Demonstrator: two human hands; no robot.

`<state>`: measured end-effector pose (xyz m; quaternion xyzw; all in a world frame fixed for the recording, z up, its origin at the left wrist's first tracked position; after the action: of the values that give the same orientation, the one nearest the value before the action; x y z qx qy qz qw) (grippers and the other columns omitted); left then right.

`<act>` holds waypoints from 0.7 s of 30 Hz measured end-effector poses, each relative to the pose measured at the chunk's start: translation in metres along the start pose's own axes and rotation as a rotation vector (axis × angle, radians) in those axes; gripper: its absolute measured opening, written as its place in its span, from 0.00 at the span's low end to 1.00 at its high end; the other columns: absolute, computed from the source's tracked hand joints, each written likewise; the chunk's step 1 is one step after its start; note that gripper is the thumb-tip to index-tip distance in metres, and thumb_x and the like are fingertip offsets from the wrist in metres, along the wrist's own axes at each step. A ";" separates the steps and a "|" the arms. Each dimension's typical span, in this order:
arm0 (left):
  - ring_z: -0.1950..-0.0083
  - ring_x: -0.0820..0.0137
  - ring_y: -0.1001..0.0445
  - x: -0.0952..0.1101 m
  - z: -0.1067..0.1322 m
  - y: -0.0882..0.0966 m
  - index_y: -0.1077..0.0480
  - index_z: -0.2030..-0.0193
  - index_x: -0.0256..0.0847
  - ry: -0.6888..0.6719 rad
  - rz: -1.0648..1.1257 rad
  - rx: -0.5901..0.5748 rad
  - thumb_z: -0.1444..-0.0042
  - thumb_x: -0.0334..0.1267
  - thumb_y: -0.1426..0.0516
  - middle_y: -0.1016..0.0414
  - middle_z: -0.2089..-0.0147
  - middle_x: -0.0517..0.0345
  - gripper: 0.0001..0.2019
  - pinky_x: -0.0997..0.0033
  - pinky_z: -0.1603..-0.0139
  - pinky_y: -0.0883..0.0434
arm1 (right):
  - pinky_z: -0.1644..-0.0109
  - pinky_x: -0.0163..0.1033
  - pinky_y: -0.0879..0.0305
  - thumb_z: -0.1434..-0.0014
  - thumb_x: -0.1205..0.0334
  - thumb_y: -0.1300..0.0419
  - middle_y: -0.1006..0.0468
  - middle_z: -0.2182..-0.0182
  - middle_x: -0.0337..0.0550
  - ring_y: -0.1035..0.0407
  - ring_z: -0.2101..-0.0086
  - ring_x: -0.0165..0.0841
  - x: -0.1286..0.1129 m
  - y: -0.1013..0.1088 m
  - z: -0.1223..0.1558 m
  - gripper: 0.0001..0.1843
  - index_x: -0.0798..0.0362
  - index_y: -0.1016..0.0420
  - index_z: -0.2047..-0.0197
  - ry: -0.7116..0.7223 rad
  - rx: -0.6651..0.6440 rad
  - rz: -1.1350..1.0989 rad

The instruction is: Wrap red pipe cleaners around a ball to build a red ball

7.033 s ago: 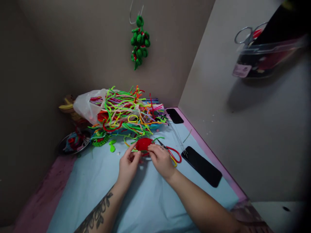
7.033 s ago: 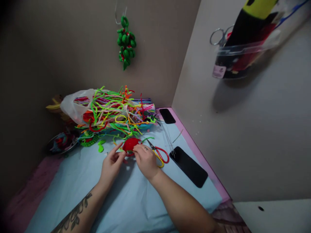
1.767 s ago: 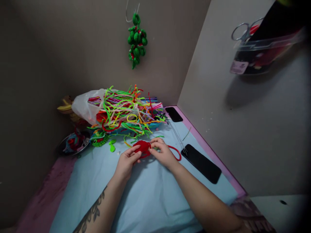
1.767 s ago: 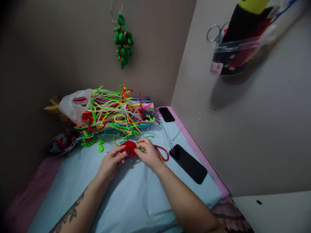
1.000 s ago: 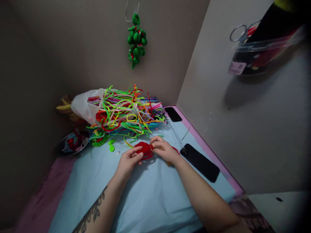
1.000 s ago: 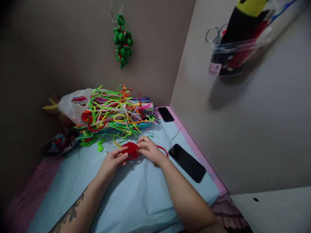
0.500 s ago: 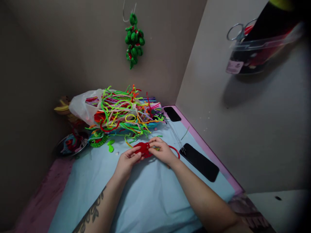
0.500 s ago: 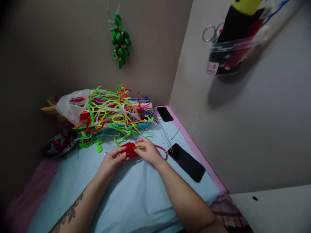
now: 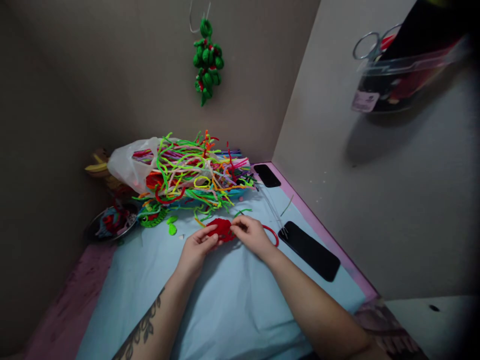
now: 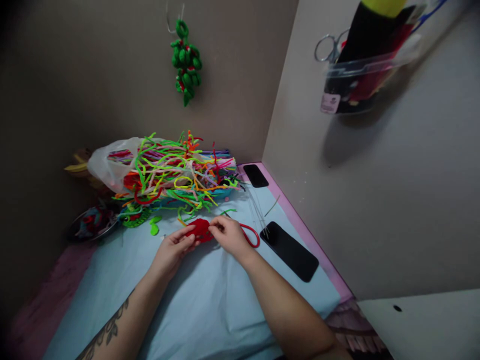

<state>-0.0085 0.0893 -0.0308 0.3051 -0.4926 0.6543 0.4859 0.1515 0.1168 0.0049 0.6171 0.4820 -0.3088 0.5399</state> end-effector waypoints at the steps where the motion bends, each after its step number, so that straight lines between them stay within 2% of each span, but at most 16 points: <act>1: 0.71 0.71 0.23 0.000 0.000 -0.001 0.25 0.56 0.33 0.006 0.000 -0.007 0.66 0.39 0.30 0.20 0.69 0.51 0.27 0.75 0.68 0.30 | 0.67 0.34 0.37 0.46 0.65 0.43 0.26 0.72 0.39 0.32 0.71 0.30 0.000 -0.002 0.000 0.04 0.53 0.27 0.68 -0.003 -0.018 -0.005; 4: 0.71 0.71 0.23 -0.001 0.002 -0.002 0.26 0.55 0.34 0.020 0.001 -0.019 0.64 0.39 0.30 0.20 0.68 0.51 0.26 0.76 0.69 0.30 | 0.68 0.33 0.37 0.45 0.65 0.45 0.25 0.73 0.38 0.32 0.72 0.29 -0.001 -0.004 0.002 0.05 0.53 0.27 0.67 -0.001 -0.045 -0.031; 7: 0.71 0.70 0.23 -0.001 0.003 -0.004 0.26 0.55 0.34 0.025 0.010 -0.040 0.62 0.38 0.31 0.20 0.68 0.50 0.25 0.77 0.70 0.30 | 0.67 0.33 0.37 0.45 0.66 0.44 0.25 0.72 0.38 0.32 0.70 0.30 -0.005 -0.001 0.003 0.05 0.53 0.27 0.68 0.034 -0.017 -0.001; 11: 0.71 0.70 0.23 0.000 0.004 -0.005 0.26 0.56 0.34 0.036 0.048 -0.049 0.60 0.37 0.31 0.20 0.68 0.50 0.22 0.77 0.72 0.30 | 0.65 0.35 0.38 0.46 0.67 0.44 0.26 0.73 0.39 0.33 0.68 0.32 -0.017 0.003 0.006 0.05 0.52 0.27 0.70 0.133 0.005 0.089; 14: 0.70 0.70 0.22 0.000 0.004 -0.006 0.26 0.56 0.34 0.044 0.097 -0.066 0.58 0.38 0.33 0.20 0.66 0.49 0.21 0.76 0.69 0.28 | 0.63 0.36 0.38 0.45 0.68 0.44 0.26 0.74 0.39 0.33 0.68 0.32 -0.023 0.002 0.008 0.06 0.51 0.27 0.70 0.200 0.005 0.125; 18: 0.61 0.65 0.21 0.001 0.002 -0.006 0.27 0.54 0.35 0.026 0.152 -0.065 0.54 0.39 0.35 0.20 0.61 0.47 0.20 0.73 0.63 0.26 | 0.59 0.40 0.37 0.44 0.66 0.44 0.26 0.67 0.44 0.34 0.63 0.36 -0.029 0.012 0.012 0.06 0.52 0.29 0.62 0.238 0.178 0.180; 19: 0.60 0.65 0.21 0.002 0.001 -0.005 0.27 0.53 0.36 0.014 0.161 -0.055 0.53 0.39 0.35 0.20 0.59 0.47 0.20 0.73 0.62 0.26 | 0.57 0.41 0.37 0.44 0.66 0.43 0.27 0.66 0.45 0.34 0.62 0.37 -0.032 0.012 0.014 0.06 0.53 0.29 0.62 0.263 0.213 0.208; 21: 0.59 0.66 0.21 0.003 0.001 -0.004 0.27 0.53 0.36 -0.016 0.181 -0.043 0.53 0.38 0.36 0.20 0.57 0.48 0.19 0.73 0.60 0.27 | 0.55 0.43 0.38 0.43 0.65 0.43 0.27 0.67 0.45 0.35 0.61 0.38 -0.041 0.005 0.020 0.03 0.52 0.29 0.65 0.328 0.202 0.278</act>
<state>-0.0060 0.0897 -0.0270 0.2543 -0.5358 0.6824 0.4272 0.1444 0.0871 0.0389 0.7703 0.4406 -0.1737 0.4271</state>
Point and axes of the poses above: each hand's wrist, its own z-axis away from the middle knuckle, its own y-axis out of the back of the hand, x = y × z, the point moved 8 cm from there along -z, towards the middle knuckle
